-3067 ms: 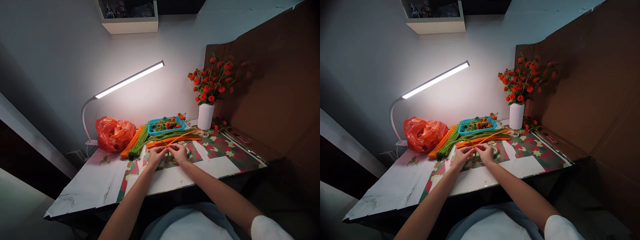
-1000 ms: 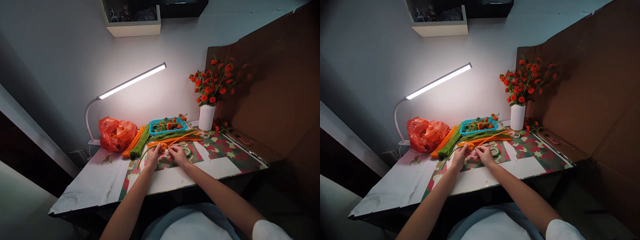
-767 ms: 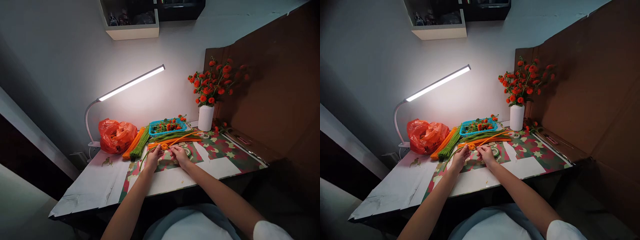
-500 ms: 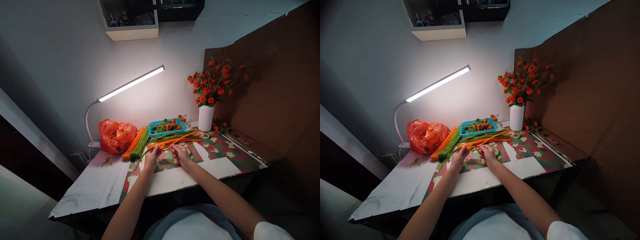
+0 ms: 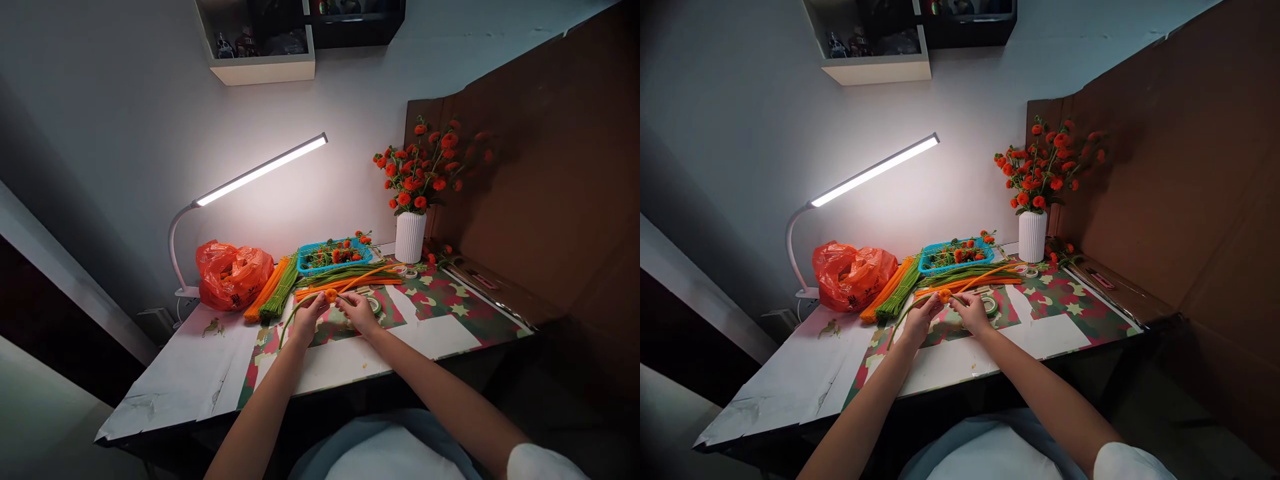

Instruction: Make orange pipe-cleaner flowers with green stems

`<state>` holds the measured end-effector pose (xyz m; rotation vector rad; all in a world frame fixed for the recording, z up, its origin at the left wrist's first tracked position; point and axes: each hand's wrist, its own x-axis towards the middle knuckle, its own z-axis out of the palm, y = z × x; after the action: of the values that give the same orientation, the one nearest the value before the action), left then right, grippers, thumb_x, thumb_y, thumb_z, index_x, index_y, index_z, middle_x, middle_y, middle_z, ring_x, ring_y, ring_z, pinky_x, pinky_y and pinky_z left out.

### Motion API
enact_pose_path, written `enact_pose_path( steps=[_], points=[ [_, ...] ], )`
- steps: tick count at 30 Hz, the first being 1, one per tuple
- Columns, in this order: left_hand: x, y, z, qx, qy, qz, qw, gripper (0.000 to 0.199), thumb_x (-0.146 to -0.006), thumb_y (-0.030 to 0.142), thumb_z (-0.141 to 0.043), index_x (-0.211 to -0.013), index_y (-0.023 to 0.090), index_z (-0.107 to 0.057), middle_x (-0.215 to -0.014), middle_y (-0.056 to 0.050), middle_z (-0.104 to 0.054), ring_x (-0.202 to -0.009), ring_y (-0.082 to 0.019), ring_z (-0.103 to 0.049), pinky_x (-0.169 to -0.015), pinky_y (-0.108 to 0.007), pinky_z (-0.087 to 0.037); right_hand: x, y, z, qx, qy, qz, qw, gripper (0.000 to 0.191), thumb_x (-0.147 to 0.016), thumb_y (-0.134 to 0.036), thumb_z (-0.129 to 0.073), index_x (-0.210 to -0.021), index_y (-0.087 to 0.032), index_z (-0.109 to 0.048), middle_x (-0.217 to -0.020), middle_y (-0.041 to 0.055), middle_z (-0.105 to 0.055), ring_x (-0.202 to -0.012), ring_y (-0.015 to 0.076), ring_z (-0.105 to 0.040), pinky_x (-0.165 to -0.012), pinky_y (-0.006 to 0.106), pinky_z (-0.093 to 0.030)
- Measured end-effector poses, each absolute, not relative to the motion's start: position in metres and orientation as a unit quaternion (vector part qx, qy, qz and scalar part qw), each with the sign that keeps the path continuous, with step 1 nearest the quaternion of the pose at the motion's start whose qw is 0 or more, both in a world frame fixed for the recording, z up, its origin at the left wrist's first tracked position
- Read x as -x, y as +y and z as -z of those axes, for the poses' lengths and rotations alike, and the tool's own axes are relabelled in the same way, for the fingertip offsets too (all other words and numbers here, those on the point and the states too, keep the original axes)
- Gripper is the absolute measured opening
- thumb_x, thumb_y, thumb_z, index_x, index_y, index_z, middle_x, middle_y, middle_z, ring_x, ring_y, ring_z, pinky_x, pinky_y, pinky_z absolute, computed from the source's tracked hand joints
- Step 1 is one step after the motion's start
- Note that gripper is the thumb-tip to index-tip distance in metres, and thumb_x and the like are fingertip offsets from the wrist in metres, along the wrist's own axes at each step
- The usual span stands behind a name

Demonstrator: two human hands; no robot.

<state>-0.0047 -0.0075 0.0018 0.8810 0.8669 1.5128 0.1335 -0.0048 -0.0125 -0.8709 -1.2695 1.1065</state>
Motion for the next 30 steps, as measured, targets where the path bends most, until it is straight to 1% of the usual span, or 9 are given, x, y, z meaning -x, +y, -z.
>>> enact_pose_path(
  steps=[5,10,14,16,19,24,25,27,30],
  points=[
    [0.006,-0.006,-0.001,-0.326,0.346,-0.616,0.628,0.024,-0.059,0.024,-0.082,-0.077,0.013,-0.071,-0.078,-0.005,-0.073,-0.069,-0.013,-0.066,-0.069,-0.023,-0.052,-0.137,-0.007,0.009,0.357,-0.486,-0.539,0.588,0.037,-0.066,-0.052,-0.069,-0.079,-0.018,-0.069,-0.066,0.0019,-0.062,-0.053,0.0109,-0.05,-0.049,0.023,-0.036],
    [0.011,-0.006,0.0,-0.319,0.33,-0.574,0.678,0.016,-0.067,0.021,-0.078,-0.078,0.014,-0.068,-0.072,-0.001,-0.069,-0.063,-0.009,-0.063,-0.062,-0.019,-0.049,-0.14,-0.007,0.006,0.299,-0.431,-0.612,0.592,0.034,-0.058,-0.045,-0.078,-0.076,-0.018,-0.069,-0.065,-0.001,-0.06,-0.053,0.0086,-0.048,-0.05,0.022,-0.035],
    [0.015,-0.008,-0.001,-0.326,0.321,-0.524,0.719,0.022,-0.067,0.025,-0.079,-0.081,0.015,-0.066,-0.073,-0.001,-0.067,-0.06,-0.009,-0.06,-0.056,-0.019,-0.046,-0.144,-0.008,0.003,0.246,-0.415,-0.683,0.548,0.027,-0.056,-0.036,-0.08,-0.07,-0.017,-0.067,-0.061,-0.0025,-0.058,-0.054,0.0078,-0.049,-0.056,0.022,-0.039],
    [0.017,-0.011,-0.001,-0.342,0.314,-0.497,0.733,0.025,-0.066,0.028,-0.08,-0.081,0.014,-0.065,-0.073,-0.001,-0.065,-0.059,-0.008,-0.059,-0.055,-0.02,-0.046,-0.146,-0.008,0.002,0.219,-0.416,-0.718,0.514,0.025,-0.057,-0.034,-0.08,-0.068,-0.017,-0.065,-0.059,-0.003,-0.056,-0.054,0.0078,-0.048,-0.056,0.022,-0.039],
    [0.018,-0.014,0.0,-0.386,0.297,-0.447,0.75,0.028,-0.064,0.03,-0.08,-0.077,0.013,-0.062,-0.067,0.0,-0.061,-0.055,-0.007,-0.054,-0.053,-0.019,-0.043,-0.148,-0.008,0.003,0.186,-0.432,-0.754,0.459,0.025,-0.056,-0.033,-0.079,-0.068,-0.017,-0.065,-0.059,-0.003,-0.055,-0.053,0.0074,-0.046,-0.054,0.022,-0.037],
    [0.02,-0.019,0.001,-0.456,0.268,-0.369,0.765,0.037,-0.057,0.037,-0.083,-0.062,0.014,-0.055,-0.05,0.005,-0.047,-0.042,-0.005,-0.04,-0.045,-0.019,-0.033,-0.152,-0.013,0.0,0.173,-0.521,-0.744,0.381,0.022,-0.06,-0.035,-0.075,-0.062,-0.017,-0.063,-0.041,-0.0097,-0.033,-0.041,0.0039,-0.024,-0.047,0.021,-0.028],
    [0.021,-0.02,0.001,-0.466,0.27,-0.357,0.763,0.038,-0.056,0.038,-0.083,-0.061,0.015,-0.054,-0.047,0.006,-0.044,-0.04,-0.005,-0.039,-0.044,-0.019,-0.032,-0.153,-0.015,-0.001,0.179,-0.536,-0.736,0.373,0.022,-0.061,-0.036,-0.074,-0.061,-0.017,-0.063,-0.039,-0.0103,-0.03,-0.04,0.004,-0.021,-0.047,0.021,-0.027],
    [0.022,-0.021,0.0,-0.483,0.278,-0.334,0.76,0.038,-0.053,0.037,-0.084,-0.059,0.016,-0.053,-0.045,0.006,-0.042,-0.039,-0.005,-0.037,-0.043,-0.02,-0.031,-0.153,-0.017,-0.004,0.191,-0.559,-0.72,0.365,0.023,-0.059,-0.038,-0.075,-0.061,-0.017,-0.064,-0.04,-0.0092,-0.036,-0.041,0.0046,-0.024,-0.048,0.022,-0.027],
    [0.023,-0.022,-0.002,-0.503,0.297,-0.303,0.753,0.039,-0.052,0.036,-0.085,-0.055,0.015,-0.052,-0.044,0.005,-0.042,-0.039,-0.005,-0.036,-0.044,-0.02,-0.03,-0.154,-0.019,-0.005,0.196,-0.585,-0.701,0.358,0.025,-0.054,-0.039,-0.077,-0.061,-0.017,-0.067,-0.055,-0.0031,-0.056,-0.046,0.0058,-0.035,-0.048,0.021,-0.028]
  ],
)
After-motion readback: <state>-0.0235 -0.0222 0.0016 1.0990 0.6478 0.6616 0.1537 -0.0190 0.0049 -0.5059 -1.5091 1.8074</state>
